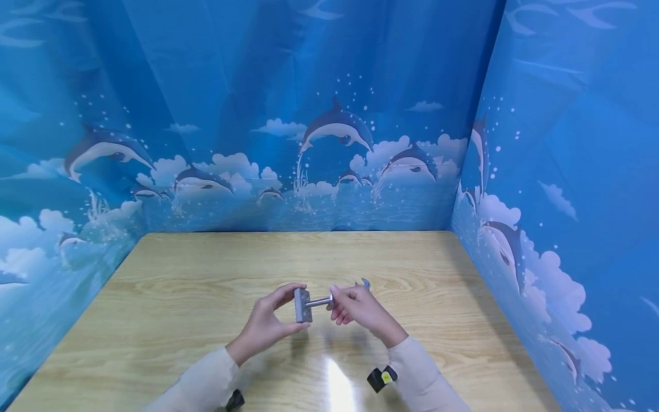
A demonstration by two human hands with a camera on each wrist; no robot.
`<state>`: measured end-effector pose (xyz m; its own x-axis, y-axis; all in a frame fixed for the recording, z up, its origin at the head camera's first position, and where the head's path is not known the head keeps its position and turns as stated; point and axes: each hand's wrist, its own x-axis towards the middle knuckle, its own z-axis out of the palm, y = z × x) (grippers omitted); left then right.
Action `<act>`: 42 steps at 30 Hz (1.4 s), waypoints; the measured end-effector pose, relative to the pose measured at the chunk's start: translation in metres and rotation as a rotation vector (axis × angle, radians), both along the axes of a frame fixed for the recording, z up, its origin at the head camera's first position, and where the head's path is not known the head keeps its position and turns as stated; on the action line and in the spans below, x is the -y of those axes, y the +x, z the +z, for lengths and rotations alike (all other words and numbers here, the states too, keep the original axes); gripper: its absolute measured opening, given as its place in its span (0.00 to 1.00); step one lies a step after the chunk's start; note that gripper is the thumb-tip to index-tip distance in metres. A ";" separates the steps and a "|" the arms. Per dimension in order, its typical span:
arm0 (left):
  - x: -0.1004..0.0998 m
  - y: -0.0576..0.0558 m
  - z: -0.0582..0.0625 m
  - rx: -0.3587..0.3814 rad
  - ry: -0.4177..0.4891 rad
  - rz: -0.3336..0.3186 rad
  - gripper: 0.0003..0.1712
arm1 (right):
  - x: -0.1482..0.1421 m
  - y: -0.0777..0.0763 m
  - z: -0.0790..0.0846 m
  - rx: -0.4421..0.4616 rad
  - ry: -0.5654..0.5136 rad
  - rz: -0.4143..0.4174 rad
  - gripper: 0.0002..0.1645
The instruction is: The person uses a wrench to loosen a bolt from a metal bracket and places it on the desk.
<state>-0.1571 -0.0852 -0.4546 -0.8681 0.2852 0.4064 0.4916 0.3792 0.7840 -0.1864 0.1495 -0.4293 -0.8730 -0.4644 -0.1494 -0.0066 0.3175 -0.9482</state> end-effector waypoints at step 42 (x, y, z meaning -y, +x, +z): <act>-0.001 -0.001 0.001 -0.015 0.021 -0.008 0.44 | -0.001 0.002 0.002 0.045 -0.010 -0.003 0.35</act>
